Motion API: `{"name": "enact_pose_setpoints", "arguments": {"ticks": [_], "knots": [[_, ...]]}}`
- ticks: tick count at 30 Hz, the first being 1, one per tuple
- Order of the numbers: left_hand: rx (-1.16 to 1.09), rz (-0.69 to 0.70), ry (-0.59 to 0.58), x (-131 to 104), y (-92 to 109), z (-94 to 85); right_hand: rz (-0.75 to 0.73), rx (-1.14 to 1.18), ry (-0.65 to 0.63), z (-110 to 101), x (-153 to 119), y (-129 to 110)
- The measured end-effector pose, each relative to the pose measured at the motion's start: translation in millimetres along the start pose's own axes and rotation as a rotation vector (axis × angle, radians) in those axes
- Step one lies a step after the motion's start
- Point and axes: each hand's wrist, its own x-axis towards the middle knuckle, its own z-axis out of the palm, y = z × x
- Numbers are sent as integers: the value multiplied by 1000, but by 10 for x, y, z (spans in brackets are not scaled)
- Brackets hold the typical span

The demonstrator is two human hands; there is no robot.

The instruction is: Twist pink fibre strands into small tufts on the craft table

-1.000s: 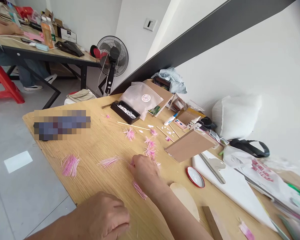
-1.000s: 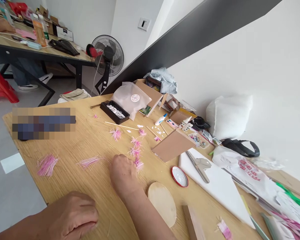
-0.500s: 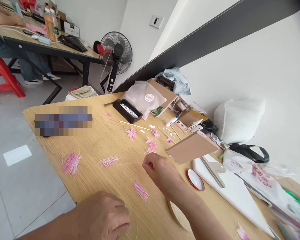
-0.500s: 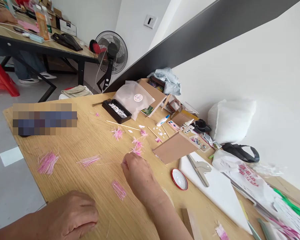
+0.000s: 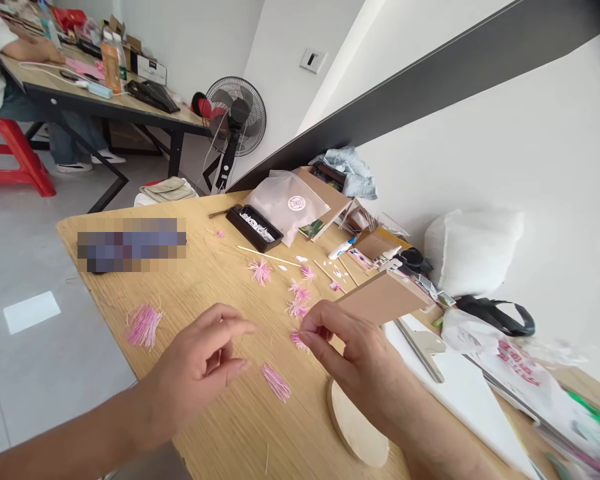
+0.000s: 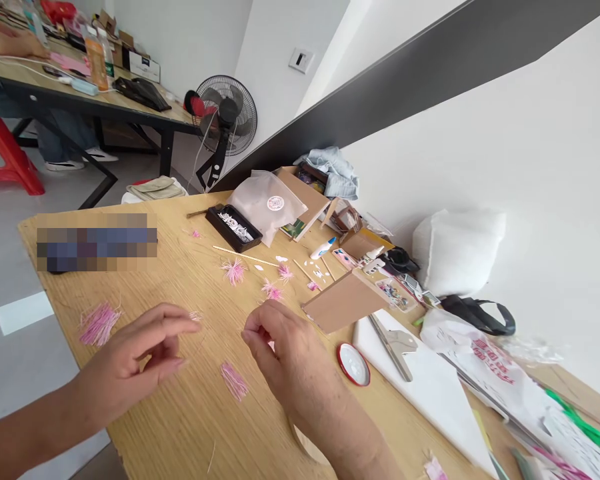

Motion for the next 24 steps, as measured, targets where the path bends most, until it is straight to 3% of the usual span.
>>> {"name": "enact_pose_setpoints", "arguments": {"ticks": [7,16,21,24], "knots": [[-169,-152,-219,289,260,111,-14,163,45,-68,-250,-7],[-492,-407,-330,250,396,325,109,403,125,11,-599,140],[-635,-425,-349,236,425,449,234,517,103,68,-775,157],[-673,-383,-343,233,428,527,238,626,131,100,-863,155]]}}
